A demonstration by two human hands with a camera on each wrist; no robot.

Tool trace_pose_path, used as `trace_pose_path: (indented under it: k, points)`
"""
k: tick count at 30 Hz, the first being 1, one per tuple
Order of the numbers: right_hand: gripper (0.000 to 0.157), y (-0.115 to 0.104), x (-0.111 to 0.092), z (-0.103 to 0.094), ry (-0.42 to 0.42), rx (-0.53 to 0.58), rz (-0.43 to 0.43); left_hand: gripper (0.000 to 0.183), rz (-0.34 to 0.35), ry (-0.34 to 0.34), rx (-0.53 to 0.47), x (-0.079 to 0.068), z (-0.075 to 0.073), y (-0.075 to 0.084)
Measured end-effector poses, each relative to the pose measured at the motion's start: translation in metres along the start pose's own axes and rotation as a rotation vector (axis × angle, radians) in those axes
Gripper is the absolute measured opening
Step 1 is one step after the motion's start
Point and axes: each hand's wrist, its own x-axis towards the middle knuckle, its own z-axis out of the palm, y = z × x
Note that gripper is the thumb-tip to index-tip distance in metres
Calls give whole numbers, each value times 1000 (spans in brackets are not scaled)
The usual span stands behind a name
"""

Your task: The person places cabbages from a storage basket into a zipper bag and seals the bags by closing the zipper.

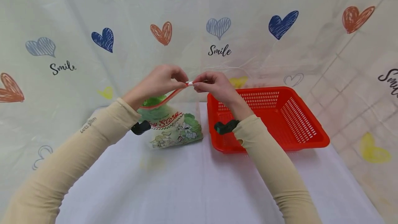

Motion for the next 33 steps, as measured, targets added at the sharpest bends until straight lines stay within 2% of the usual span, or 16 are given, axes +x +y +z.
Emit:
trace_pose_path:
  k: [4, 11, 18, 24, 33]
  points:
    - [19, -1, 0, 0, -2, -16, 3, 16, 8, -11, 42, 4, 4, 4]
    - [22, -2, -2, 1, 9, -8, 41, 14, -19, -6, 51, 7, 6, 7]
    - [21, -2, -3, 1, 1, -8, 33, 15, 3, 1, 58, 7, 9, 8]
    - [21, -4, -3, 0, -12, -43, 15, 12, 32, 18, 113, 3, 10, 7]
    - [24, -3, -3, -11, 23, -74, 58, 12, 1, -37, 121, -12, -1, -6]
